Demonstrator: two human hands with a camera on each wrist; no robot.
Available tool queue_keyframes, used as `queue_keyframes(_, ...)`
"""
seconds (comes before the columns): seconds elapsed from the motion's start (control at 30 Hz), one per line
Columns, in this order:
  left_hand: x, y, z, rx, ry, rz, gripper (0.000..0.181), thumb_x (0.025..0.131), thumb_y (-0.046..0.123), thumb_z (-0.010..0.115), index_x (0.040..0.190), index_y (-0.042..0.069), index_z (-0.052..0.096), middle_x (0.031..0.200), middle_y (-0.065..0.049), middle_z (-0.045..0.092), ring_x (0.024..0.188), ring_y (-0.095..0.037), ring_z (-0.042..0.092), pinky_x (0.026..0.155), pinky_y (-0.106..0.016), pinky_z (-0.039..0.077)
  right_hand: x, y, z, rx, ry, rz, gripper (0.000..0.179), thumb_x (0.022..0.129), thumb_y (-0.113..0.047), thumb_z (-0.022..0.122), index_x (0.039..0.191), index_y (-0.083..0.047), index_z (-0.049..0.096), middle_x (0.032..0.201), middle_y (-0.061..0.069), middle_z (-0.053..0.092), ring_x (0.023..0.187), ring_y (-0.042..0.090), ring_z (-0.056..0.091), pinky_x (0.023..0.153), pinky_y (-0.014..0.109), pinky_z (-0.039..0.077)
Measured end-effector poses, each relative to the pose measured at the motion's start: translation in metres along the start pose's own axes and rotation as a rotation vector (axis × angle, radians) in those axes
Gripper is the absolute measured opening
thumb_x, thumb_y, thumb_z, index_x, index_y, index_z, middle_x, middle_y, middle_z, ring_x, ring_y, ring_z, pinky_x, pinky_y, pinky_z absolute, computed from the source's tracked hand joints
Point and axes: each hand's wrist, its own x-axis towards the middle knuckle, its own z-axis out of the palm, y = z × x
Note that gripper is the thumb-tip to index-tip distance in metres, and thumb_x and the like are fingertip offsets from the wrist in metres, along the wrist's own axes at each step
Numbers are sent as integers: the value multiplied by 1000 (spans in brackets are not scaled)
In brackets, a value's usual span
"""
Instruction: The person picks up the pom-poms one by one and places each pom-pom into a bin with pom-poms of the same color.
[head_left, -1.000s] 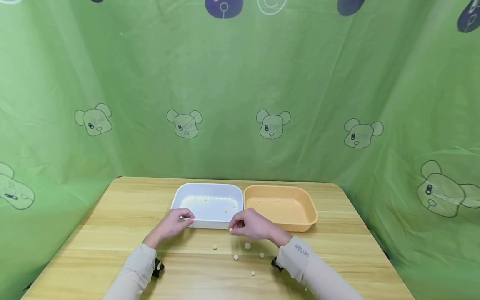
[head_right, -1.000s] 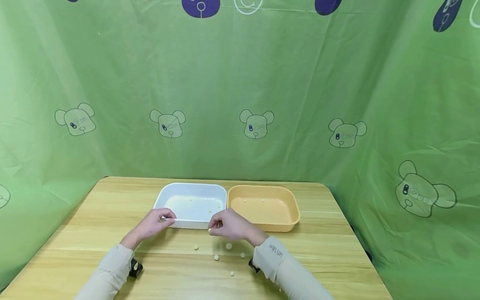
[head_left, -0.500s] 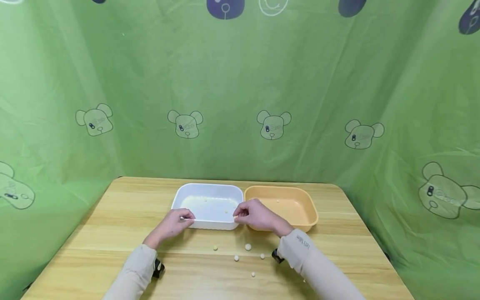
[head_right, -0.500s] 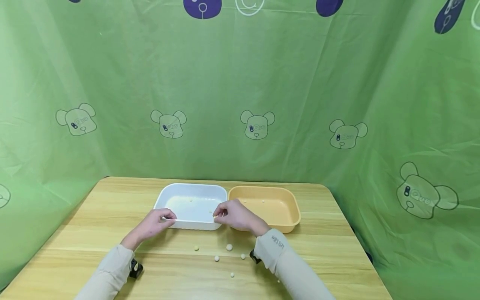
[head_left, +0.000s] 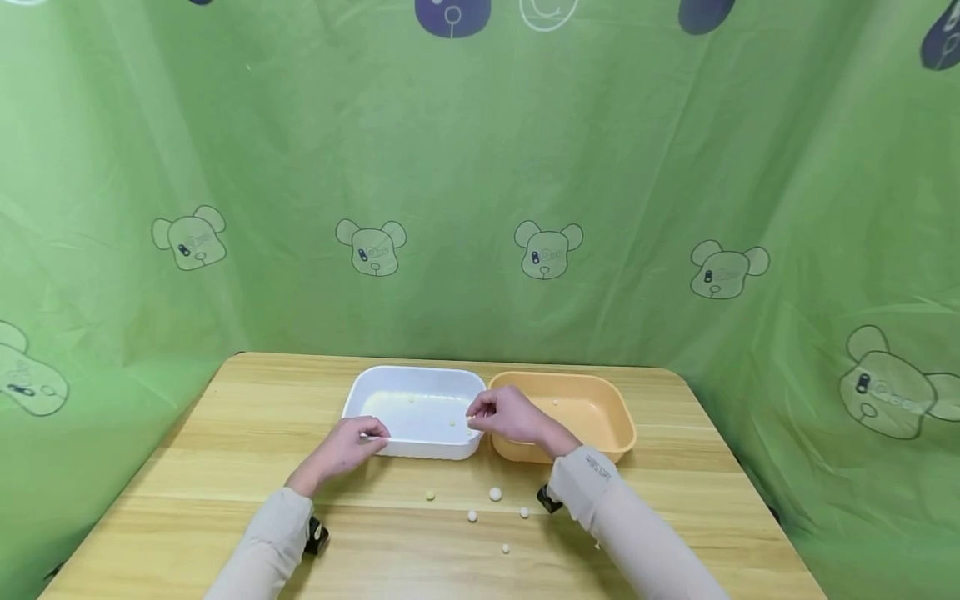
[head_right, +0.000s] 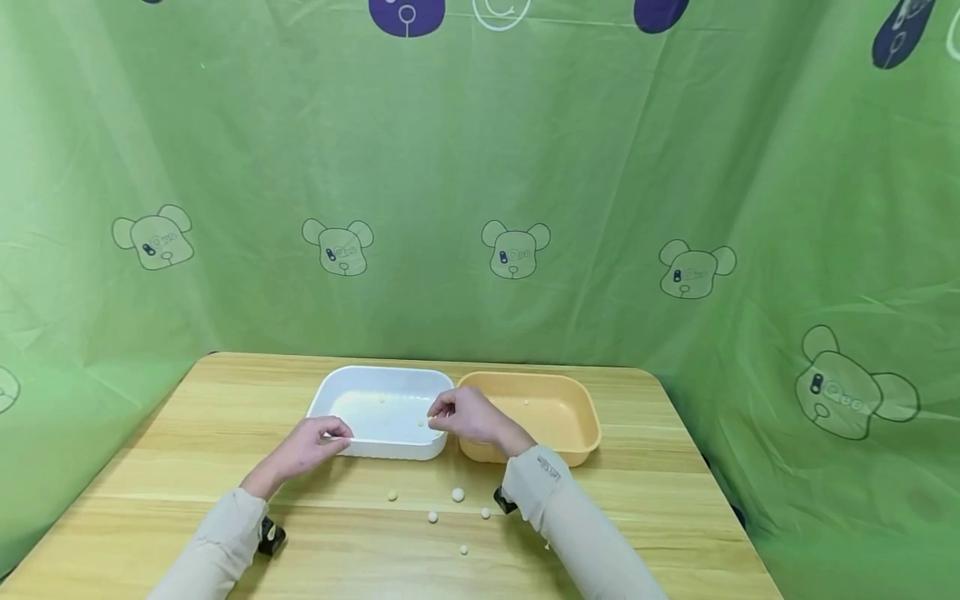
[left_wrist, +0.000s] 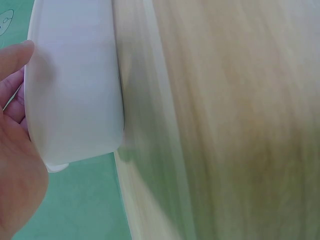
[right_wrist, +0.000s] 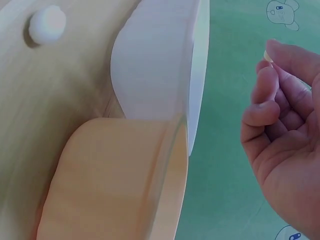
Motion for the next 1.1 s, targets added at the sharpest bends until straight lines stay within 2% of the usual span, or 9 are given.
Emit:
queue_keyframes(0.2,0,-1,0,-7,-2,-3,13,90,24,64,85,12,66,91,8,66,92,-17,61,87,-42,48,8,1,0,-4,3,17,5,83,-10,70,87,-7,70,74,-4,63,68,8,55,63,23,49)
queue_keyframes(0.47,1,-1,1,-1,1,5,4,89,16,65,85,17,66,90,8,66,92,-17,61,87,-41,48,17,6,1,-1,4,53,6,83,-10,70,88,-8,71,74,-4,64,67,10,56,60,24,49)
queue_keyframes(0.77,1,1,-3,0,-7,-4,15,89,25,65,86,11,66,91,7,66,92,-18,61,87,-43,48,25,8,3,45,5,109,5,84,-10,69,88,-8,70,73,-2,62,63,11,55,56,25,48)
queue_keyframes(1.1,2,-4,0,14,0,4,7,89,21,65,85,14,67,91,8,66,92,-17,61,87,-42,49,33,8,4,37,-15,118,8,84,-11,69,91,-6,69,75,-1,63,64,11,56,57,24,49)
